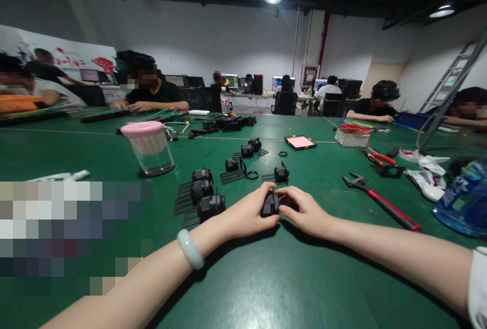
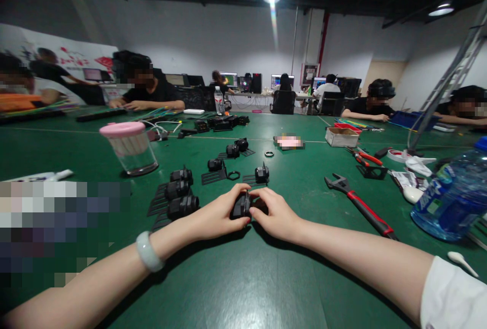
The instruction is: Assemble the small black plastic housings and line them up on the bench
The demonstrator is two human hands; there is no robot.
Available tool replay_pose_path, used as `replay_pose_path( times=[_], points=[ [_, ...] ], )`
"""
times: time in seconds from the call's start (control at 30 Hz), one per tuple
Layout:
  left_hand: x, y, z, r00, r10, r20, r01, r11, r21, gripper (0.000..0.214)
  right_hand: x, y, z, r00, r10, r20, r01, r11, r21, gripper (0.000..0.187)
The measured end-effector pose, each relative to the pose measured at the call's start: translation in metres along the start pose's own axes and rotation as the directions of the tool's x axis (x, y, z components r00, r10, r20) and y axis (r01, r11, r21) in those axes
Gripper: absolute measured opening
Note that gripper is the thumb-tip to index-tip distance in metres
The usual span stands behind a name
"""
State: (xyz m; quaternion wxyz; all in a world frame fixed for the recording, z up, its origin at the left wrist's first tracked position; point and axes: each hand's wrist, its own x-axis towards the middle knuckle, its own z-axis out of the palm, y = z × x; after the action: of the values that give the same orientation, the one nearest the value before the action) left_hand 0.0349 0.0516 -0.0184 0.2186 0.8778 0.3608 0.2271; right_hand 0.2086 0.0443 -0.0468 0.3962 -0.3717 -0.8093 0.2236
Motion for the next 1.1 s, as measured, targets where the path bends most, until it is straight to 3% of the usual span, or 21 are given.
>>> replay_pose_path(
  times=[1.1],
  points=[
    [0.0009, -0.003, 0.0016, 1.0, 0.011, 0.007, -0.011, 0.999, 0.032, 0.05, -0.0003, 0.0012, 0.0012, 1.0, 0.009, 0.001, -0.009, 1.0, -0.002, 0.031]
  ],
)
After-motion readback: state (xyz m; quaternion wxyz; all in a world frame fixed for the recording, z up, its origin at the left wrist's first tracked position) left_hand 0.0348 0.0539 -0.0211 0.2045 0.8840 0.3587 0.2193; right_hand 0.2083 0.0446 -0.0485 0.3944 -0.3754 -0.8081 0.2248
